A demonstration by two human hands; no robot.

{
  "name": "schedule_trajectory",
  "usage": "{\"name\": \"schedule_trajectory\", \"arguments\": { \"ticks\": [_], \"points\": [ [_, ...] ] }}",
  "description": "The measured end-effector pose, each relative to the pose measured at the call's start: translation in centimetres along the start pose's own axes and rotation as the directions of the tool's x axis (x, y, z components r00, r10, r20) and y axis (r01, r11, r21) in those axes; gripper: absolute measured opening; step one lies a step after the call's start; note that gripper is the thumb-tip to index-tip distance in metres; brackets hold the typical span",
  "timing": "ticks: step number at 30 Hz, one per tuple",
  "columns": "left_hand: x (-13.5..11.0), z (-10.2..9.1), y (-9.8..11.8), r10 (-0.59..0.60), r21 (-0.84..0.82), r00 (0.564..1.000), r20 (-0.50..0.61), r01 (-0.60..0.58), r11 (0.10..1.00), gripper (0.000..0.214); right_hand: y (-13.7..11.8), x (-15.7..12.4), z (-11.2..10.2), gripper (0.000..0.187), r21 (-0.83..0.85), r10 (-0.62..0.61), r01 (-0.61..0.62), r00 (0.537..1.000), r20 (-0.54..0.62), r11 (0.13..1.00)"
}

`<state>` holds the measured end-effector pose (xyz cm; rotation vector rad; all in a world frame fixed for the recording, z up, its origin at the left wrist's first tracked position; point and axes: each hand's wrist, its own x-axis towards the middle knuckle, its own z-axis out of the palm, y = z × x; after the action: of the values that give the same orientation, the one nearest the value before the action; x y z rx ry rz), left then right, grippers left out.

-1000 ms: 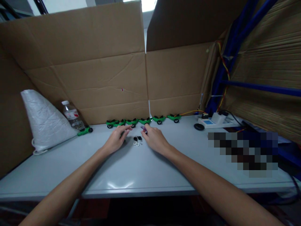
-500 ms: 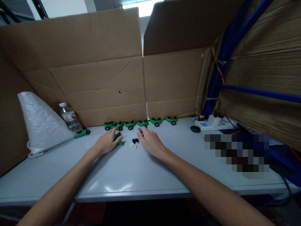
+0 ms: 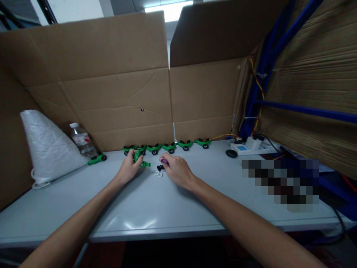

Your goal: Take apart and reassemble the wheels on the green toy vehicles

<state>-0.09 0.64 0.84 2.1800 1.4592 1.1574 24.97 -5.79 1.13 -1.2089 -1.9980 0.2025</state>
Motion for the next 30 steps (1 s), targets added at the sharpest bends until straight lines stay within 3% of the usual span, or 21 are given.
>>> {"name": "schedule_trajectory", "arguments": {
  "ticks": [3,6,10,17,26,30],
  "points": [
    [-0.3,0.6,1.4,-0.041,-0.303,0.998,-0.046,0.025,0.953,0.03,-0.2,-0.2,0.2,0.016,0.083,-0.109,0.107,0.994,0.015,0.991],
    [-1.0,0.9,2.7,-0.013,-0.392,1.0,0.014,0.017,0.92,0.034,-0.5,-0.5,0.6,0.019,0.083,-0.131,0.125,0.989,0.068,0.989],
    [-1.7,0.9,3.6,0.011,-0.417,0.998,0.065,0.017,0.909,0.036,-0.6,-0.7,1.0,0.021,0.06,-0.075,0.069,0.993,0.095,0.996],
    [-1.8,0.8,3.8,0.078,-0.402,0.991,0.106,-0.029,0.915,0.032,-0.5,-0.6,0.8,0.013,0.056,-0.107,0.103,0.99,0.087,0.993],
    [-1.8,1.2,3.9,-0.058,-0.516,0.971,0.231,0.173,0.839,0.042,-0.6,-0.6,0.1,0.014,-0.077,-0.201,0.21,0.973,0.116,0.975],
    [-1.8,0.9,3.9,0.009,-0.438,0.984,0.179,0.072,0.896,0.036,-0.8,-0.7,0.0,0.014,-0.174,-0.235,0.258,0.962,0.14,0.951]
  ]
}}
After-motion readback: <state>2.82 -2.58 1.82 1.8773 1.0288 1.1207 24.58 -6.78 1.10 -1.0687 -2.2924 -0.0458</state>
